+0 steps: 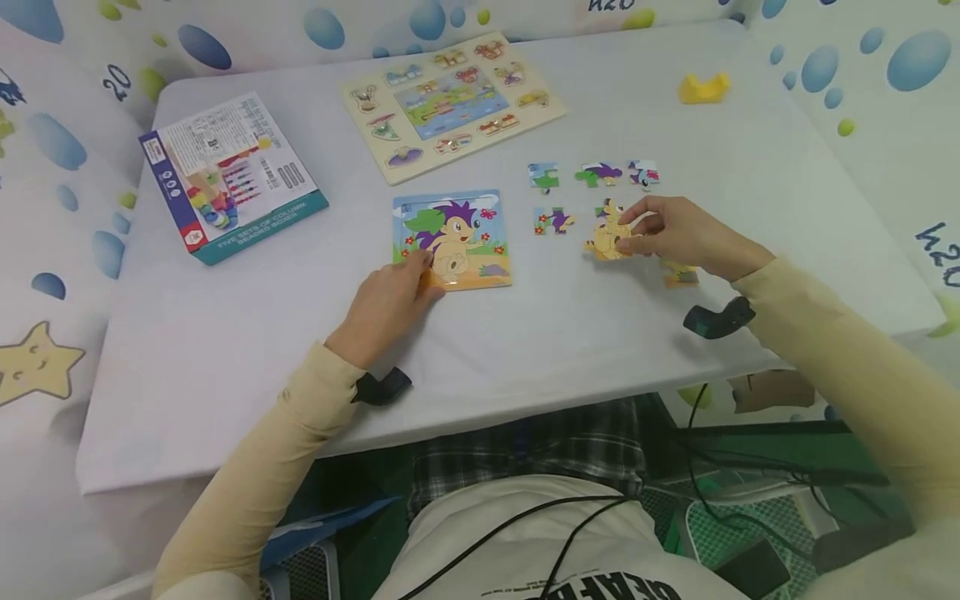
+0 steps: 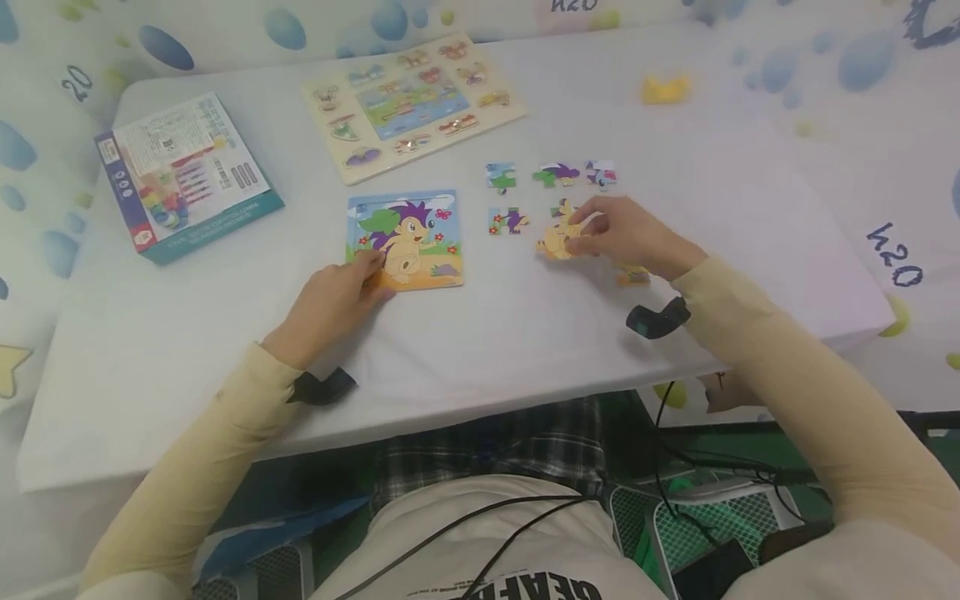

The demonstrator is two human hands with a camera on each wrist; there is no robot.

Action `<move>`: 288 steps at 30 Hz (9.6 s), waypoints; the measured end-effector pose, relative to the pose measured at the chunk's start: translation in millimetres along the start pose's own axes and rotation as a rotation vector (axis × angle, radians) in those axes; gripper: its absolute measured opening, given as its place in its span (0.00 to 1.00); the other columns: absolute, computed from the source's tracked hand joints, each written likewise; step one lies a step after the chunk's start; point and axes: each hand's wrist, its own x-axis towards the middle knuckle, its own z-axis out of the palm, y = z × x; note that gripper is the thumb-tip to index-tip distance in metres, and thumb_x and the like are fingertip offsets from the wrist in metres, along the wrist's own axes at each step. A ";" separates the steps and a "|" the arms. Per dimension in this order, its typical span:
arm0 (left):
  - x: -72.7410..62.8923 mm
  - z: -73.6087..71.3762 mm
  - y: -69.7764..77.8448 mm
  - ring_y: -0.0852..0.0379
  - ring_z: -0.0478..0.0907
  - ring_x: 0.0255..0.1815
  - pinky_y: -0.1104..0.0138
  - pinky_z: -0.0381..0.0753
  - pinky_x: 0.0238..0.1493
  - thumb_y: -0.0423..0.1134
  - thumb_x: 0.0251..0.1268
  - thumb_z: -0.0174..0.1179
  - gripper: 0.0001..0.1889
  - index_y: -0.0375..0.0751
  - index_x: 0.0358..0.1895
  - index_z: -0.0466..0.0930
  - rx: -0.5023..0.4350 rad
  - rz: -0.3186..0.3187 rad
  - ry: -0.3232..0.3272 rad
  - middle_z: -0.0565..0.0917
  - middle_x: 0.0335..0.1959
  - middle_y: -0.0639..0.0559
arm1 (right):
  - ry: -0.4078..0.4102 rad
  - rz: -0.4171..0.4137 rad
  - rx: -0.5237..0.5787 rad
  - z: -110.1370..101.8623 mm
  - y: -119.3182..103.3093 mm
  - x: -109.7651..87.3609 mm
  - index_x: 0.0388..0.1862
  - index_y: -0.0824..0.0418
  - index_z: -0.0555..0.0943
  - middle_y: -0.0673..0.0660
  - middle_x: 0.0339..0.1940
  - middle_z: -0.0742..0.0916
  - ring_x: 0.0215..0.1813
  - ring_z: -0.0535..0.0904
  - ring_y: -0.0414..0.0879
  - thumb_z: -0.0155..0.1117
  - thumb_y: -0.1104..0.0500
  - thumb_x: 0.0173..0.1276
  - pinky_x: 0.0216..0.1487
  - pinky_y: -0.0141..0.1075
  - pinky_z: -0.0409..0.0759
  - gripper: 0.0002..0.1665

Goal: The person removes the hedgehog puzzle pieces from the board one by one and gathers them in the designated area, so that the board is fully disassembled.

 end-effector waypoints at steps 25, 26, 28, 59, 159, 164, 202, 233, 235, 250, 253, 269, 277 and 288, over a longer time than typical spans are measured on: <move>-1.5 0.1 -2.4 0.46 0.77 0.34 0.57 0.79 0.41 0.42 0.68 0.61 0.26 0.30 0.62 0.68 0.004 0.038 0.024 0.80 0.59 0.35 | 0.052 -0.141 -0.289 17.1 18.0 -13.2 0.54 0.64 0.78 0.66 0.49 0.80 0.53 0.75 0.59 0.67 0.55 0.67 0.50 0.51 0.74 0.21; -2.3 -0.5 -3.7 0.46 0.78 0.35 0.56 0.80 0.42 0.42 0.68 0.61 0.26 0.30 0.62 0.68 0.004 0.035 0.025 0.80 0.59 0.35 | 0.051 -0.152 -0.296 18.0 16.7 -11.8 0.54 0.64 0.78 0.66 0.49 0.80 0.52 0.75 0.59 0.67 0.55 0.67 0.49 0.51 0.74 0.21; -3.7 -1.8 -6.4 0.45 0.79 0.37 0.55 0.81 0.46 0.42 0.68 0.62 0.26 0.30 0.63 0.68 0.005 0.030 0.026 0.80 0.59 0.35 | 0.049 -0.175 -0.315 19.4 13.5 -9.1 0.54 0.65 0.78 0.66 0.48 0.81 0.51 0.76 0.59 0.67 0.55 0.67 0.47 0.50 0.74 0.21; 10.3 -12.0 -32.0 0.46 0.81 0.50 0.56 0.78 0.57 0.36 0.62 0.67 0.25 0.33 0.61 0.73 -0.196 0.088 0.048 0.84 0.53 0.39 | -0.099 -0.493 -0.457 138.7 -159.1 60.9 0.59 0.67 0.77 0.62 0.46 0.83 0.48 0.76 0.53 0.65 0.52 0.67 0.48 0.42 0.78 0.27; 4.3 -21.1 -36.9 0.43 0.50 0.79 0.47 0.54 0.75 0.52 0.64 0.63 0.41 0.35 0.74 0.58 -0.020 -0.027 -0.099 0.55 0.78 0.41 | -0.054 -0.416 -0.470 44.0 -32.8 18.8 0.46 0.64 0.80 0.56 0.41 0.80 0.42 0.72 0.47 0.76 0.44 0.55 0.45 0.40 0.73 0.30; 4.7 -23.3 -37.4 0.42 0.51 0.79 0.47 0.53 0.76 0.52 0.64 0.63 0.41 0.33 0.74 0.59 -0.011 -0.015 -0.119 0.55 0.77 0.40 | -0.087 -0.466 -0.442 40.1 -41.5 18.8 0.45 0.62 0.80 0.54 0.39 0.83 0.43 0.76 0.47 0.74 0.47 0.58 0.48 0.40 0.76 0.25; 30.8 -40.3 -76.5 0.40 0.34 0.80 0.36 0.45 0.73 0.63 0.46 0.72 0.61 0.42 0.79 0.45 -0.041 0.044 -0.317 0.42 0.81 0.47 | 0.088 -0.254 -0.551 -49.4 -23.9 53.0 0.66 0.71 0.70 0.72 0.60 0.75 0.60 0.72 0.65 0.64 0.54 0.68 0.62 0.57 0.70 0.33; 33.6 -31.7 -62.5 0.45 0.35 0.81 0.43 0.44 0.76 0.61 0.49 0.72 0.58 0.43 0.79 0.46 -0.053 0.063 -0.257 0.44 0.81 0.50 | 0.104 -0.115 -0.556 -81.3 28.7 84.3 0.56 0.77 0.73 0.72 0.51 0.78 0.51 0.72 0.62 0.63 0.41 0.64 0.57 0.57 0.73 0.40; 32.6 -32.6 -63.4 0.45 0.35 0.81 0.43 0.44 0.76 0.61 0.49 0.71 0.58 0.43 0.79 0.46 -0.052 0.060 -0.256 0.44 0.81 0.50 | 0.129 -0.147 -0.566 -81.8 21.8 83.4 0.54 0.76 0.74 0.71 0.49 0.79 0.48 0.73 0.61 0.63 0.42 0.64 0.54 0.56 0.74 0.39; 28.6 -35.9 -71.0 0.46 0.34 0.81 0.44 0.44 0.77 0.61 0.50 0.71 0.58 0.44 0.79 0.46 -0.046 0.059 -0.252 0.43 0.81 0.51 | 0.002 -0.569 -0.636 43.1 -112.3 108.6 0.52 0.67 0.78 0.61 0.48 0.81 0.50 0.76 0.55 0.68 0.46 0.60 0.55 0.47 0.76 0.30; 27.3 -34.3 -71.4 0.46 0.34 0.81 0.44 0.45 0.77 0.61 0.49 0.72 0.58 0.44 0.79 0.47 -0.055 0.057 -0.251 0.43 0.81 0.52 | -0.051 -0.588 -0.672 67.1 -127.8 113.8 0.53 0.67 0.78 0.61 0.49 0.80 0.50 0.75 0.54 0.67 0.45 0.60 0.55 0.46 0.76 0.31; 34.7 -31.3 -63.8 0.46 0.34 0.81 0.43 0.45 0.76 0.61 0.50 0.72 0.58 0.44 0.79 0.46 -0.033 0.089 -0.264 0.43 0.81 0.51 | 0.046 -0.438 -0.580 75.4 -126.4 101.2 0.47 0.69 0.83 0.62 0.45 0.80 0.45 0.74 0.54 0.69 0.45 0.63 0.51 0.44 0.76 0.28; 34.6 -31.9 -61.7 0.46 0.33 0.81 0.43 0.45 0.76 0.59 0.50 0.72 0.58 0.43 0.79 0.46 -0.049 0.100 -0.259 0.42 0.81 0.50 | 0.056 -0.434 -0.567 71.4 -126.7 96.0 0.39 0.69 0.86 0.63 0.42 0.84 0.46 0.75 0.54 0.70 0.47 0.64 0.51 0.45 0.75 0.24; 29.9 -33.2 -69.1 0.45 0.33 0.81 0.42 0.43 0.76 0.60 0.51 0.71 0.58 0.42 0.79 0.45 -0.044 0.078 -0.263 0.42 0.81 0.49 | 0.108 -0.472 -0.519 80.8 -121.3 100.3 0.45 0.67 0.86 0.64 0.45 0.86 0.48 0.75 0.55 0.69 0.46 0.64 0.52 0.45 0.74 0.25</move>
